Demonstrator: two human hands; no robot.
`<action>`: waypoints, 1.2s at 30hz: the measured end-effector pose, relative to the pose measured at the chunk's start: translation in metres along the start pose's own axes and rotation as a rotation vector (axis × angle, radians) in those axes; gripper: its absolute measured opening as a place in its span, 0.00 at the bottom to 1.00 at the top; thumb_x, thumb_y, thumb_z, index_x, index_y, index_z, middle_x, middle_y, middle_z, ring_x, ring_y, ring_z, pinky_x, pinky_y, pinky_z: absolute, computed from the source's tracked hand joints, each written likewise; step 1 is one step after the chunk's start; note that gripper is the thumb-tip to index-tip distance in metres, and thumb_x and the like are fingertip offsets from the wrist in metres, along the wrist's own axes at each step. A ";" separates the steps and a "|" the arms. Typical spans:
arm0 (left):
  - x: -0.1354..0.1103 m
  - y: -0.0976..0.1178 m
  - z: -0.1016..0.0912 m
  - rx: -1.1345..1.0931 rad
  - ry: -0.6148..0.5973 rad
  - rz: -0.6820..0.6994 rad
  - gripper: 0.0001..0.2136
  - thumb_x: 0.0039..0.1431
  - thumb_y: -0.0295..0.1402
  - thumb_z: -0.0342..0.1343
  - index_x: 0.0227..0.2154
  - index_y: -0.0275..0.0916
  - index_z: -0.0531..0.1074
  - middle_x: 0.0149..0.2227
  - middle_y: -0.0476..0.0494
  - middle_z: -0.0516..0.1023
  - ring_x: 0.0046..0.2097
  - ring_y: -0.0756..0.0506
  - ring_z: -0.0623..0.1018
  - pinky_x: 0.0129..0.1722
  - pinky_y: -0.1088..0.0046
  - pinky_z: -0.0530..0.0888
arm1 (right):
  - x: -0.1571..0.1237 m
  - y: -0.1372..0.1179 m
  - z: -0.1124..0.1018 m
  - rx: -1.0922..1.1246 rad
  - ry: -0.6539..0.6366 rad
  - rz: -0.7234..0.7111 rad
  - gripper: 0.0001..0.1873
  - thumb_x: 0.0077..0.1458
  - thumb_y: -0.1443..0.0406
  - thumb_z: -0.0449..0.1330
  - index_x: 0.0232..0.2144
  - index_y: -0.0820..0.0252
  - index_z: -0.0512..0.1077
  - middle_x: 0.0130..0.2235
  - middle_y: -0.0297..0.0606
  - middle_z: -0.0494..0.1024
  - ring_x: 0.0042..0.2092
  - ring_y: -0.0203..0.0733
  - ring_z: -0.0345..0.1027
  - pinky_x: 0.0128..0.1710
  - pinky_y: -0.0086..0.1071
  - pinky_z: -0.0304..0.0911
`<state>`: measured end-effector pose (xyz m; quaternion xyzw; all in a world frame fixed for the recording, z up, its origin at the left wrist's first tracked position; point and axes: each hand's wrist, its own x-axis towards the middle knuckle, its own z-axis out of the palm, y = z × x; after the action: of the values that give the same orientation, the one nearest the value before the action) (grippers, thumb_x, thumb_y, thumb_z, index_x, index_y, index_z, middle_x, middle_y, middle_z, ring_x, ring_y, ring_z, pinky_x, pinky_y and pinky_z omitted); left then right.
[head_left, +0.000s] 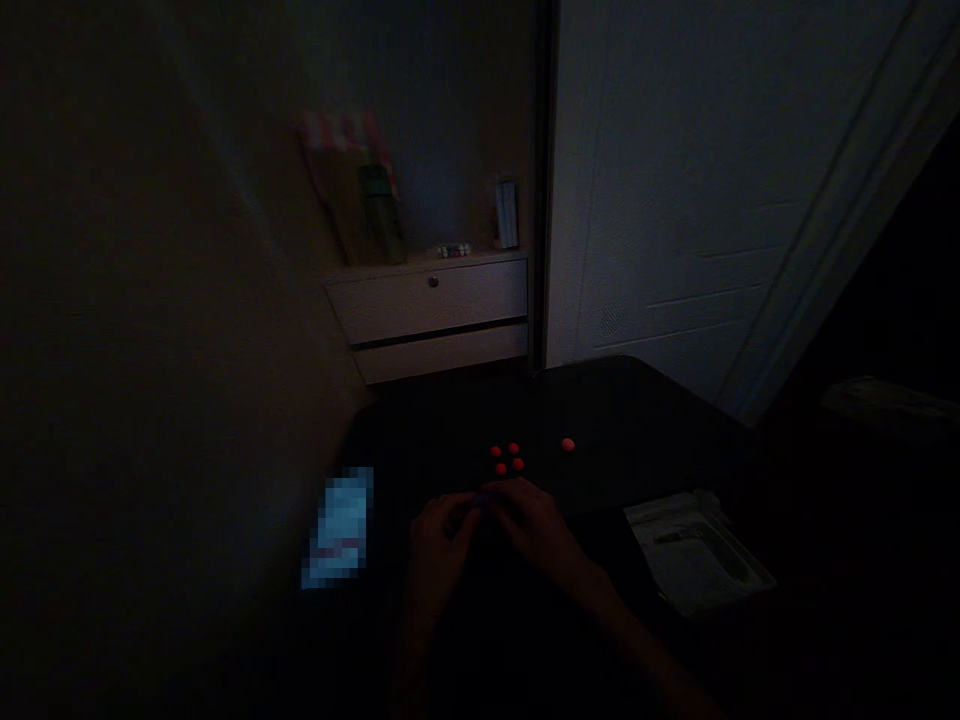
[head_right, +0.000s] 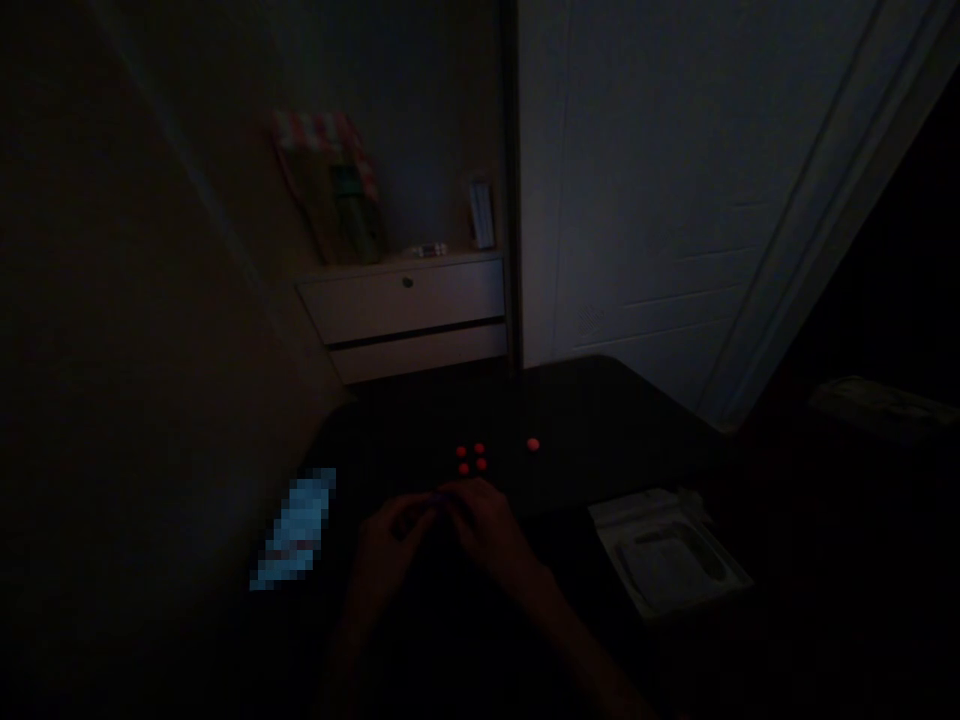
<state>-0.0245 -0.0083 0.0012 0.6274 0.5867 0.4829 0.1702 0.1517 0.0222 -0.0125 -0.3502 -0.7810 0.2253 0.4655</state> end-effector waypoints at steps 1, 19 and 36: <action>0.000 0.000 0.000 0.005 -0.007 0.002 0.09 0.57 0.39 0.61 0.35 0.44 0.83 0.33 0.44 0.84 0.33 0.43 0.80 0.34 0.66 0.77 | 0.000 0.001 0.000 0.005 0.002 0.003 0.15 0.65 0.70 0.60 0.51 0.56 0.78 0.48 0.42 0.84 0.50 0.47 0.78 0.54 0.42 0.72; 0.000 0.005 0.006 0.057 -0.064 0.038 0.09 0.61 0.36 0.58 0.40 0.44 0.81 0.40 0.43 0.85 0.41 0.40 0.80 0.42 0.62 0.76 | 0.006 -0.014 -0.013 -0.245 -0.125 0.236 0.12 0.59 0.75 0.59 0.36 0.60 0.81 0.42 0.44 0.79 0.44 0.46 0.76 0.47 0.36 0.69; 0.019 0.005 -0.004 0.000 -0.243 -0.013 0.07 0.55 0.35 0.65 0.37 0.43 0.82 0.41 0.43 0.84 0.46 0.39 0.80 0.49 0.61 0.74 | 0.037 0.008 -0.065 -0.223 -0.540 -0.168 0.18 0.64 0.75 0.56 0.46 0.54 0.82 0.46 0.41 0.80 0.44 0.43 0.77 0.46 0.32 0.68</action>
<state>-0.0275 0.0063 0.0144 0.6774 0.5658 0.4023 0.2431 0.2000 0.0574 0.0330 -0.2609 -0.9225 0.1841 0.2168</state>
